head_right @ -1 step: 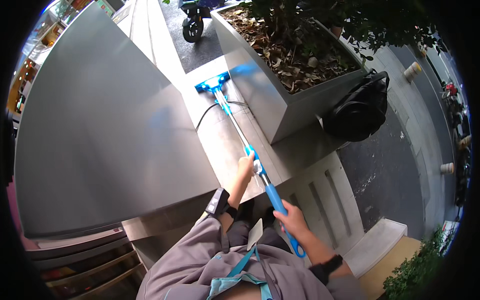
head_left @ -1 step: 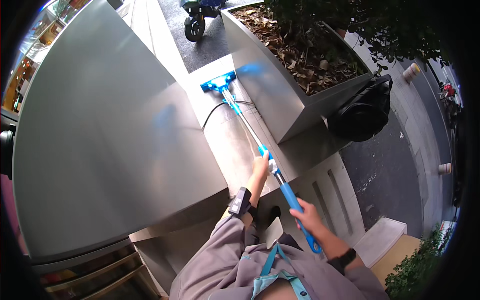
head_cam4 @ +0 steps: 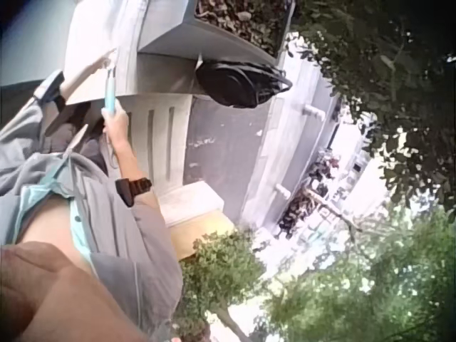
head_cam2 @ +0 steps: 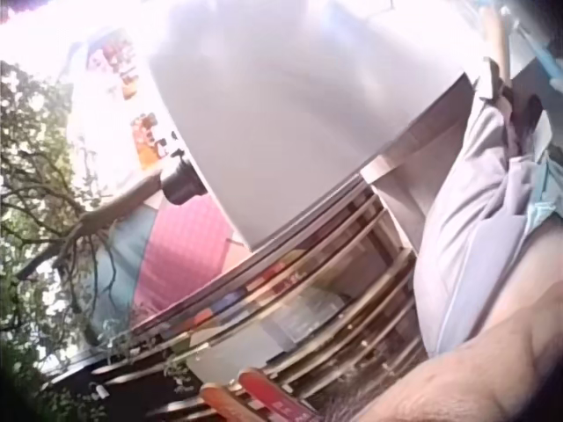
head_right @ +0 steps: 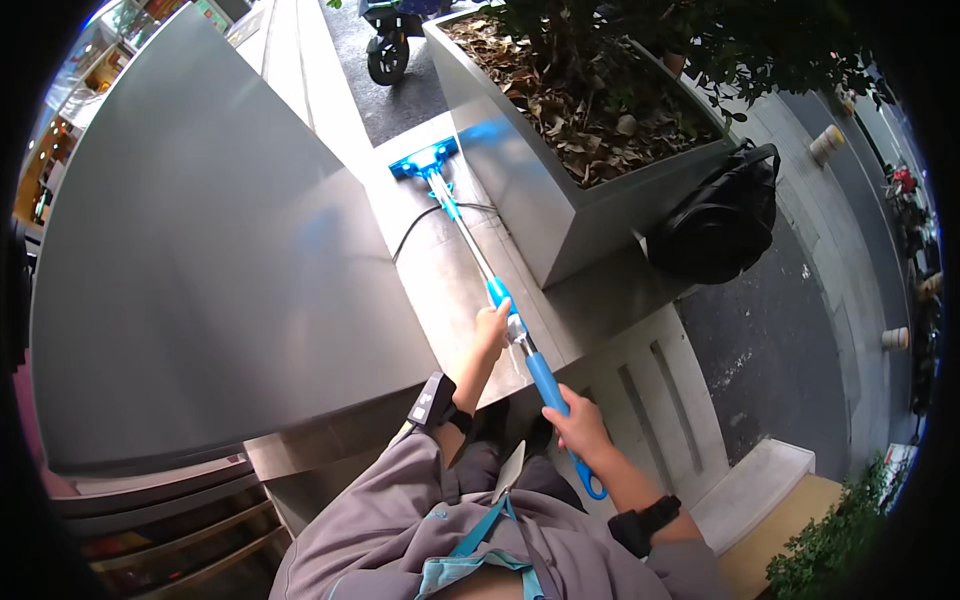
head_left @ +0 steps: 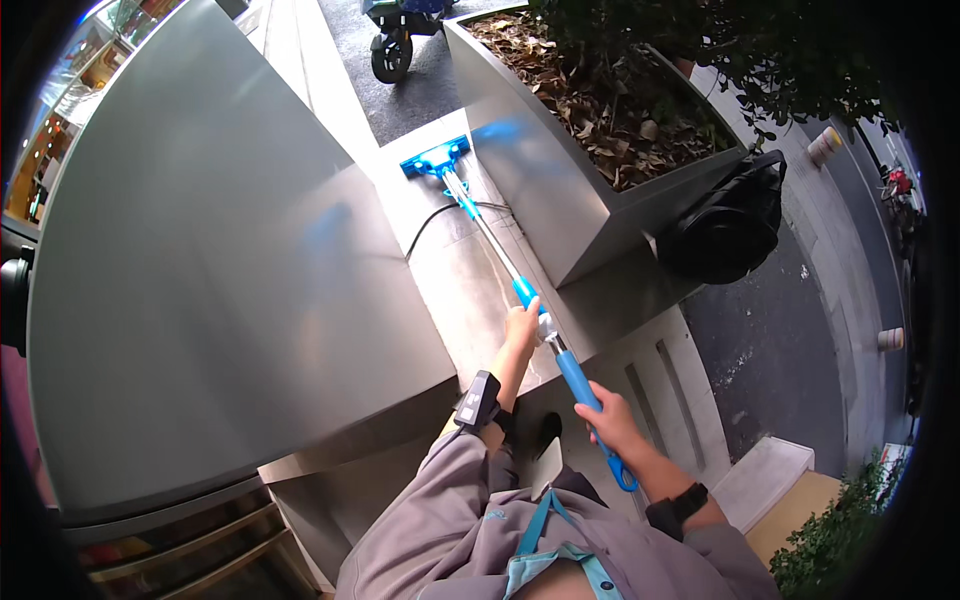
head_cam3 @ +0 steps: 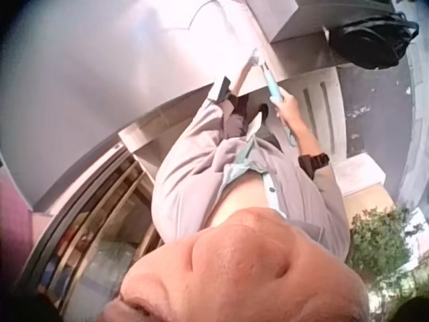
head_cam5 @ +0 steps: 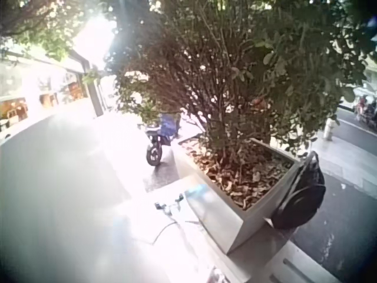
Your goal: Cleaning the exterior windows and metal frames of a hotel entrance using a squeegee on an extension pole.
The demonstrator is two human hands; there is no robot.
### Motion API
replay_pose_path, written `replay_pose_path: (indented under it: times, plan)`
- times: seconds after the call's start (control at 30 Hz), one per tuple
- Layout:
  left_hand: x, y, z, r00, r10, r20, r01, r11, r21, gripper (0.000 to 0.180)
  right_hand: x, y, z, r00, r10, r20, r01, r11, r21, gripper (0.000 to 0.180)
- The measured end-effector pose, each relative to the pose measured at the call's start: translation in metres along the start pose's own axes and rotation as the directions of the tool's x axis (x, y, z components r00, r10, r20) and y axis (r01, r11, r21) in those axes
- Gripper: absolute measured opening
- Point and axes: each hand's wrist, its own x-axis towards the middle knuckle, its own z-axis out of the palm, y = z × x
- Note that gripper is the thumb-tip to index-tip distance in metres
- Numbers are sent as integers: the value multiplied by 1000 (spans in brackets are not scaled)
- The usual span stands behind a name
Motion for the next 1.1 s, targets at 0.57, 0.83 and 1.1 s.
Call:
replay_pose_path:
  times: [0.57,0.83,1.1]
  plan:
    - [-93,-2,-95,948,-212,238,248,960,-133,34,69,-41,55,987,148,-60,-129,961,243,60]
    - [-118,-74,-168,913,-387,126,406,893,-195,23,107,-90,72,989,-145,0,144,978,-148,55]
    - [-131,-49,-173,931,-345,118,345,938,19,25,-12,-68,54,998,57,-4,-55,976,212,51]
